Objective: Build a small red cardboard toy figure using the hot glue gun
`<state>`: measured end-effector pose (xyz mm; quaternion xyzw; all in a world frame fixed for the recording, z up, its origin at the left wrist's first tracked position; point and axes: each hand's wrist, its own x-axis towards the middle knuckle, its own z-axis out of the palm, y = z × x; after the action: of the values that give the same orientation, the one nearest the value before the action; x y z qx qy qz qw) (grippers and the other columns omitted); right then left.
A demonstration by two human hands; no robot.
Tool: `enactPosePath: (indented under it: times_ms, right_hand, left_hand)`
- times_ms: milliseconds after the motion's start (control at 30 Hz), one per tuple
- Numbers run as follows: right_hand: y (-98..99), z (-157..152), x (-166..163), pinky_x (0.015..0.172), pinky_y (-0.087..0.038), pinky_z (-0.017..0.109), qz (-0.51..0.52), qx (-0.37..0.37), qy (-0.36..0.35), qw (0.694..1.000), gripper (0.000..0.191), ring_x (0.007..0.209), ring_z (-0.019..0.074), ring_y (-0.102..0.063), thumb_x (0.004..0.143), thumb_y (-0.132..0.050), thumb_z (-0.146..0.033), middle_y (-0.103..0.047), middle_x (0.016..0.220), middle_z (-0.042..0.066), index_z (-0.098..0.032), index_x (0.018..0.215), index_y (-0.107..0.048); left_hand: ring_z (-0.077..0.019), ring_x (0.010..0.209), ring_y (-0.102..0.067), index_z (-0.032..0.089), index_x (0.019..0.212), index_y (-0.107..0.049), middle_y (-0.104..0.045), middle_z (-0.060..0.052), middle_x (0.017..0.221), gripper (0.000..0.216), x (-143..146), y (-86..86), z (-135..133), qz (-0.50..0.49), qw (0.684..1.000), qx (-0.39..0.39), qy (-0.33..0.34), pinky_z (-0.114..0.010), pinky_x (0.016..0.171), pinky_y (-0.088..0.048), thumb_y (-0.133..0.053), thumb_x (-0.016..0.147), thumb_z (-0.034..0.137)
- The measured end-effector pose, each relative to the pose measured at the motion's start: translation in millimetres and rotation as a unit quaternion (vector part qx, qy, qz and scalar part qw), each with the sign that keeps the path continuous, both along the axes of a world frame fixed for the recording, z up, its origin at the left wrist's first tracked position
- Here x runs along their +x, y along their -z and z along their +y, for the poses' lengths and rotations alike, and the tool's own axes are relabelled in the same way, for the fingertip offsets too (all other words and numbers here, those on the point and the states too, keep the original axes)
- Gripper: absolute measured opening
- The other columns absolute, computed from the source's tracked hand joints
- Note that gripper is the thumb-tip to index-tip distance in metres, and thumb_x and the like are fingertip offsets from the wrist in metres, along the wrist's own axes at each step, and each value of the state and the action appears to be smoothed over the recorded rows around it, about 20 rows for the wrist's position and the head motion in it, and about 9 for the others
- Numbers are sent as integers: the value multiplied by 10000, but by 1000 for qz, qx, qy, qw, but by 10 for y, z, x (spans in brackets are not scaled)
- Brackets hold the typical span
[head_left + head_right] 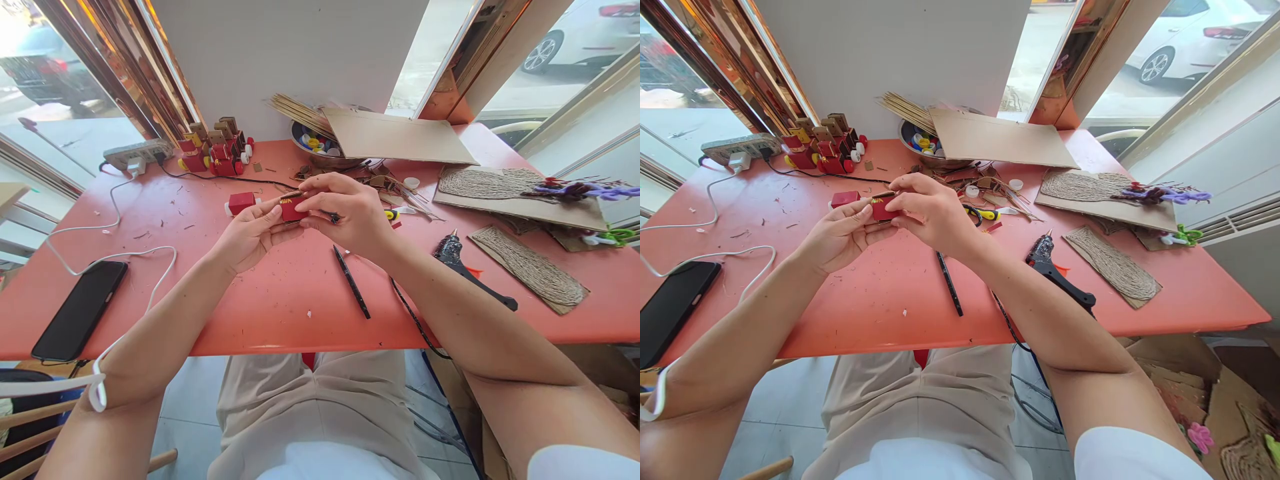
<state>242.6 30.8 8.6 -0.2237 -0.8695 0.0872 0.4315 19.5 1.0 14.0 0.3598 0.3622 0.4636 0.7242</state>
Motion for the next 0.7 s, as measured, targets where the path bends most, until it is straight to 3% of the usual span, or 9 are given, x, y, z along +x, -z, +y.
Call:
enactPosePath:
  times_ms: [233, 400, 700]
  right_hand:
    - [-21, 4, 7, 1043, -623, 471, -12, -7, 6, 1000, 159, 1199, 268, -754, 989, -712, -279, -782, 1265, 97, -274, 1084, -839]
    - [-14, 18, -11, 1016, -635, 447, 9, -8, -5, 1000, 142, 1160, 254, -778, 976, -725, -272, -808, 1231, 89, -265, 1057, -842]
    - [-40, 19, -55, 994, -654, 427, 76, -99, -16, 992, 156, 1117, 253, -789, 925, -833, -398, -835, 1157, 88, -259, 990, -855]
  left_hand:
    - [-271, 1158, -825, 156, 1068, -837, -871, -119, 1093, 177, -28, 10, 28, 0, 999, 4, 32, -494, 1181, -588, -666, 1022, 140]
    - [-273, 1135, -833, 166, 1044, -844, -875, -113, 1073, 146, -65, 28, 55, -3, 999, 7, 42, -475, 1161, -602, -721, 978, 123]
    - [-239, 1086, -846, 180, 1169, -824, -878, -85, 1026, 235, -63, 46, 56, -14, 999, -7, 31, -435, 1161, -600, -716, 979, 93]
